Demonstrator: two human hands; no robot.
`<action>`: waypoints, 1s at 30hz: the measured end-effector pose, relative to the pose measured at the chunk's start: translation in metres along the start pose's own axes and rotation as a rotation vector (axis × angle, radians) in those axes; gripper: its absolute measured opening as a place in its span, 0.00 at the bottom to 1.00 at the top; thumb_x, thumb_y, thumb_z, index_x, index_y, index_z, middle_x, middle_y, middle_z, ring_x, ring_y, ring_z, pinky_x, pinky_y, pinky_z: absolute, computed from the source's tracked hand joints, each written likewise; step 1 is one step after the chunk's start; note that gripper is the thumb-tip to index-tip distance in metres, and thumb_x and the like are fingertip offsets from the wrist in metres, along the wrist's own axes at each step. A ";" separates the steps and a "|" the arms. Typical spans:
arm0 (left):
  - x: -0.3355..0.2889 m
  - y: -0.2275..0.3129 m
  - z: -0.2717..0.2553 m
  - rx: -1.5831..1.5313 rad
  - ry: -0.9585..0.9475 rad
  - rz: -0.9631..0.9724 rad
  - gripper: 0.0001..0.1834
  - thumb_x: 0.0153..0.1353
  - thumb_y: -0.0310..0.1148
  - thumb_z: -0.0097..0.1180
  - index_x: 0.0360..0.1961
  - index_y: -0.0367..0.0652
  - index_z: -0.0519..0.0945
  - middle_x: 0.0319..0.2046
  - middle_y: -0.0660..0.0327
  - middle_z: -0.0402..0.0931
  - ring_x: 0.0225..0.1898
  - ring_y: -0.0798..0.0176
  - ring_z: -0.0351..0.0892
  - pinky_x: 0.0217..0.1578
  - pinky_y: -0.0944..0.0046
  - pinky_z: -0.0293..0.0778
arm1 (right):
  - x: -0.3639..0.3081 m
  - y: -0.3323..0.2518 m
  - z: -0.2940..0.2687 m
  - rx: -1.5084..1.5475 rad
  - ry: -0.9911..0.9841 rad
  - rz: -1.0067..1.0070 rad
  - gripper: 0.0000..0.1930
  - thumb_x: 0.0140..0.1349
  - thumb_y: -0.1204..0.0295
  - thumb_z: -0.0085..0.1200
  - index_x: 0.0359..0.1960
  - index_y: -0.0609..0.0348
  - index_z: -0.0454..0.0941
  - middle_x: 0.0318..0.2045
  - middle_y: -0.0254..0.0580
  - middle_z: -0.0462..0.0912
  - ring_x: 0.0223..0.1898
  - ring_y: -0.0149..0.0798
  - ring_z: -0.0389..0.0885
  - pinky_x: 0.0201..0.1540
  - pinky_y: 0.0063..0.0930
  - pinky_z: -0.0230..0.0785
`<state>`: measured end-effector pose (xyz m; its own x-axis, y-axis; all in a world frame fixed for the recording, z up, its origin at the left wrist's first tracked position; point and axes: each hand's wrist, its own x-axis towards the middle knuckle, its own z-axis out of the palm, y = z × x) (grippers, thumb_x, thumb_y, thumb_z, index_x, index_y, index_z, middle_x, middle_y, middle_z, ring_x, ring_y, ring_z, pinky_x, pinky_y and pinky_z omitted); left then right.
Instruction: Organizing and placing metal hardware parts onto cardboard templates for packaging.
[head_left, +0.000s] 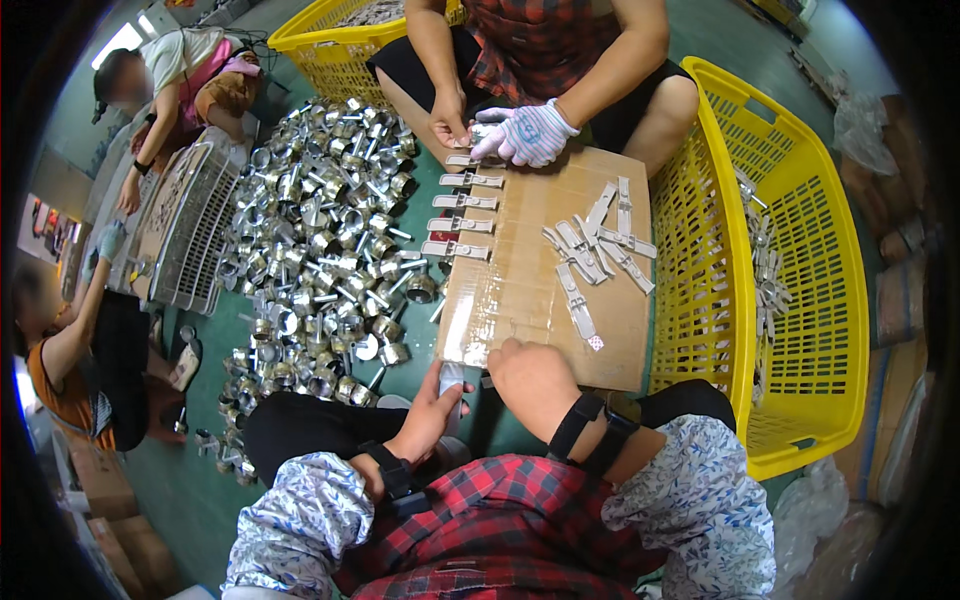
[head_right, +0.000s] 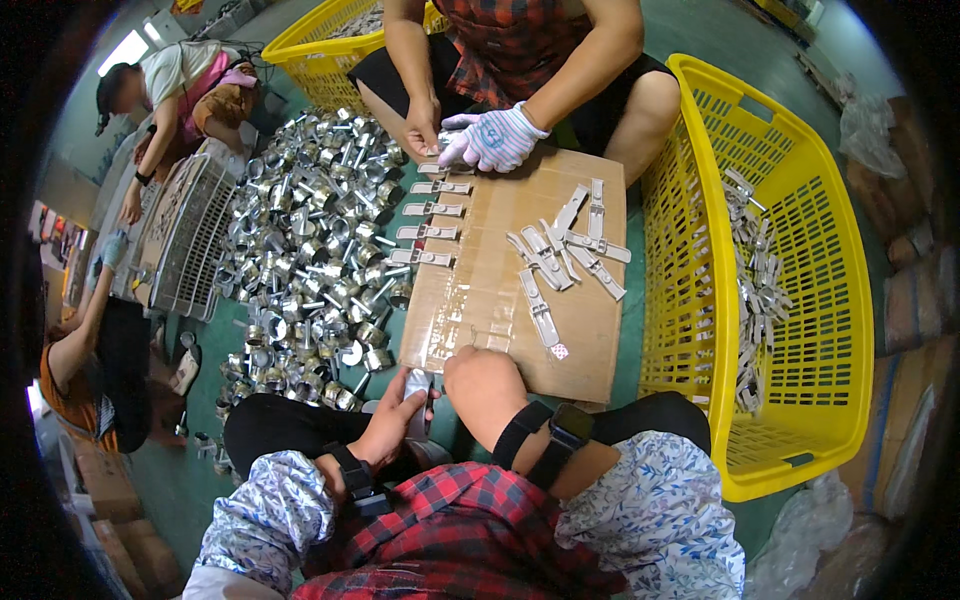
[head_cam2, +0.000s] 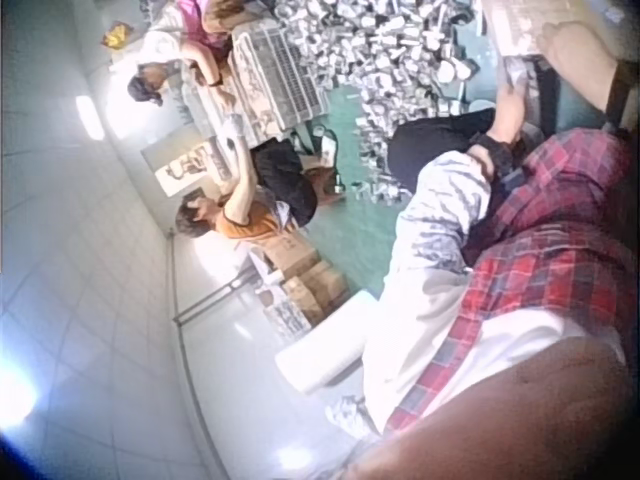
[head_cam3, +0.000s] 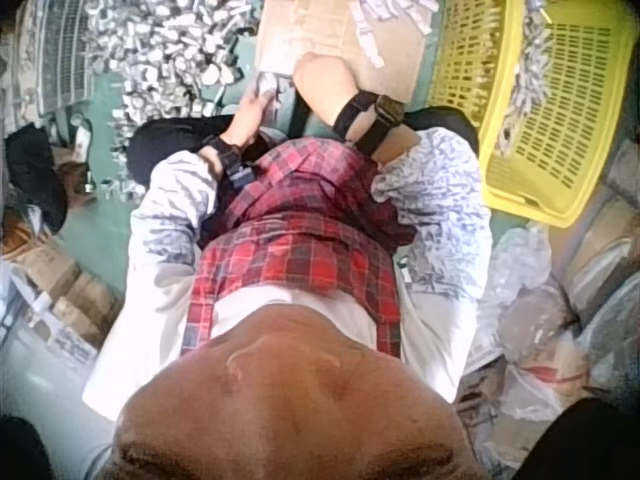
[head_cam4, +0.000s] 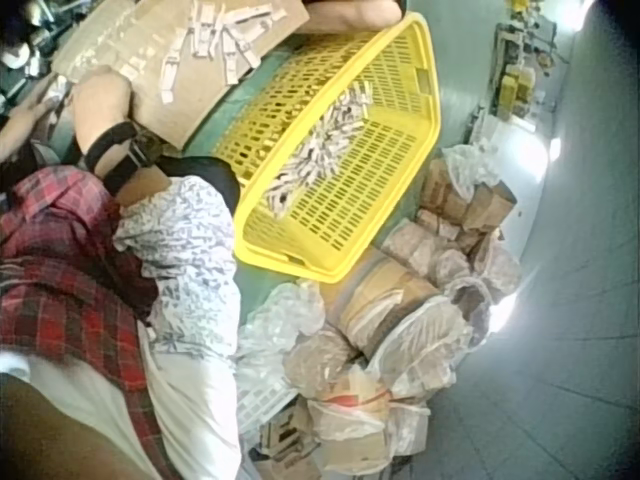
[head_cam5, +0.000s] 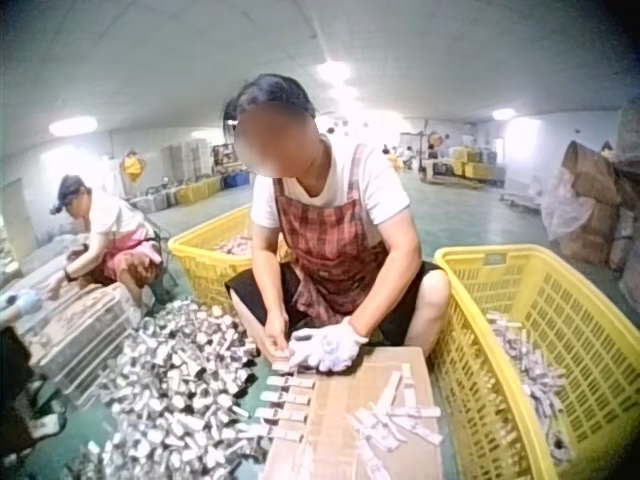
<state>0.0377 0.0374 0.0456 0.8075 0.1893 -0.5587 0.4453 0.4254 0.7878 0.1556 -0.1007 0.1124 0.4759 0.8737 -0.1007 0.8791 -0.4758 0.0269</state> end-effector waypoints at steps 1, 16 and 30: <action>0.001 0.000 -0.001 0.002 -0.005 0.008 0.29 0.65 0.24 0.42 0.66 0.40 0.49 0.41 0.57 0.72 0.36 0.70 0.71 0.34 0.73 0.71 | 0.000 0.000 -0.001 -0.006 0.003 -0.004 0.06 0.52 0.73 0.50 0.30 0.55 0.78 0.27 0.38 0.77 0.29 0.35 0.80 0.28 0.25 0.72; -0.001 -0.001 0.002 0.032 0.023 -0.034 0.27 0.66 0.26 0.40 0.66 0.43 0.50 0.38 0.61 0.74 0.29 0.73 0.69 0.34 0.75 0.69 | 0.000 0.000 0.001 0.002 -0.041 -0.010 0.05 0.53 0.73 0.49 0.30 0.55 0.78 0.28 0.38 0.78 0.30 0.35 0.80 0.28 0.24 0.72; 0.004 -0.010 -0.010 0.087 0.052 0.033 0.33 0.65 0.26 0.43 0.68 0.41 0.44 0.42 0.57 0.74 0.32 0.70 0.74 0.31 0.72 0.70 | 0.007 -0.002 0.023 0.072 0.079 -0.029 0.05 0.49 0.73 0.50 0.23 0.57 0.78 0.23 0.42 0.78 0.27 0.39 0.81 0.27 0.30 0.73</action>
<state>0.0327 0.0430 0.0331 0.8022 0.2480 -0.5432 0.4528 0.3403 0.8241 0.1562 -0.0957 0.0889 0.4533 0.8911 -0.0213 0.8899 -0.4538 -0.0470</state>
